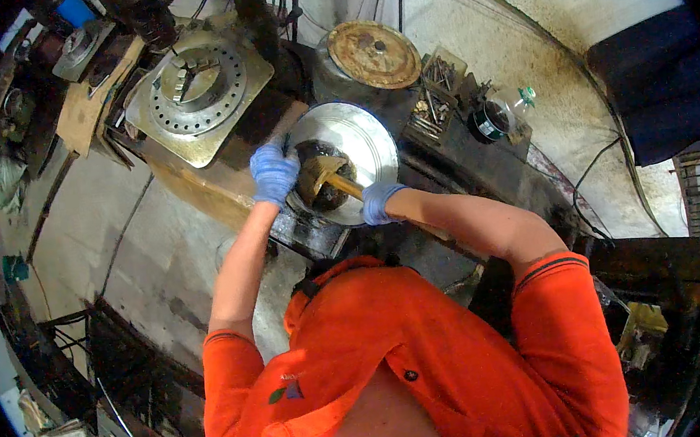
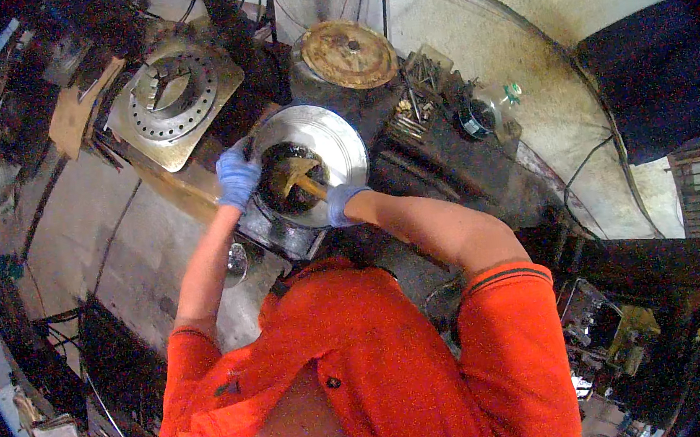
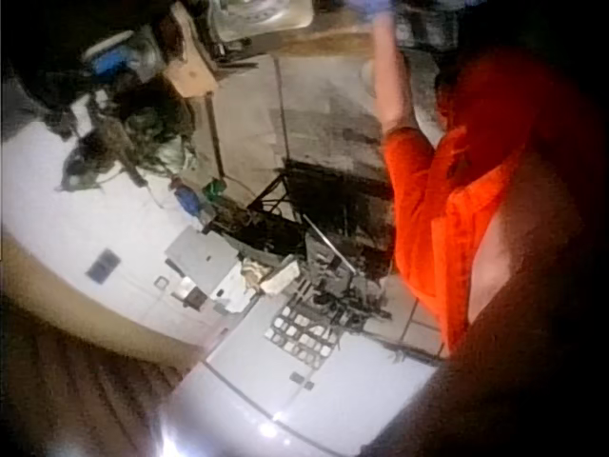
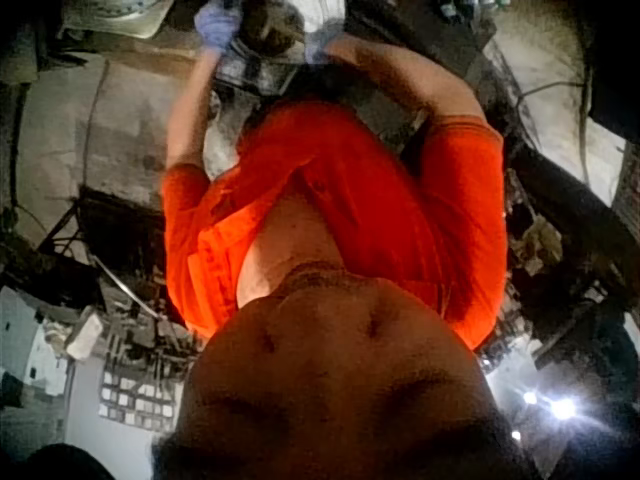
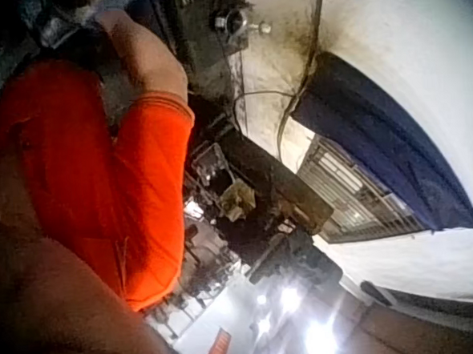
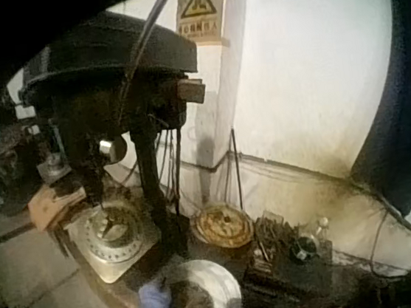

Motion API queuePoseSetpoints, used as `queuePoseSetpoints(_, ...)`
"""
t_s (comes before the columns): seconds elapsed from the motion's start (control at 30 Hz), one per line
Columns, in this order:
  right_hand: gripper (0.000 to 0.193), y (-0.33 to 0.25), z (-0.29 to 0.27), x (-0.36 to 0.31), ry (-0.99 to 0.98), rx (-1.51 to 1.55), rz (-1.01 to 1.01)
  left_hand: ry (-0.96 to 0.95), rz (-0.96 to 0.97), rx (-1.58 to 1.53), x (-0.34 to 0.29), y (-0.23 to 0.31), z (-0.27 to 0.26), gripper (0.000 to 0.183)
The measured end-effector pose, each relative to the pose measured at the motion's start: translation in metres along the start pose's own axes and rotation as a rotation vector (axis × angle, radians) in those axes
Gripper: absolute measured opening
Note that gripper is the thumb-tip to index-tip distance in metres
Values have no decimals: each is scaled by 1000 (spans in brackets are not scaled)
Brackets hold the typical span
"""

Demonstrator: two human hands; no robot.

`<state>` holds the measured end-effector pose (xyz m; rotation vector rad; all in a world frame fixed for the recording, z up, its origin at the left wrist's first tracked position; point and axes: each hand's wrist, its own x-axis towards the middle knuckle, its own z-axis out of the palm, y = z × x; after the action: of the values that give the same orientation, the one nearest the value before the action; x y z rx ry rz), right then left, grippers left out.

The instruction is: The person uses a wooden-handled mesh scoop to retrieve metal parts from a bin, dips them into a bucket containing a dark liquid, and then places the parts into a different metal crate.

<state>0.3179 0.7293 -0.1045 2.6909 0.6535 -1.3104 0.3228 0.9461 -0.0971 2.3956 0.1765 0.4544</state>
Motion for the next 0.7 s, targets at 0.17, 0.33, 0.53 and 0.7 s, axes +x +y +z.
queuePoseSetpoints(0.17,22,-3,3,-2,-160,352,-2,45,-17,25,-8,-4,0,30)
queuePoseSetpoints(0.33,29,-16,-19,-29,-392,921,-20,66,52,27,-10,-6,14,28)
queuePoseSetpoints(0.53,44,8,11,18,-383,1050,100,62,28,-31,-12,4,19,32)
queuePoseSetpoints(0.7,33,48,1,17,157,-389,-556,95,-14,-41,-14,-11,17,28)
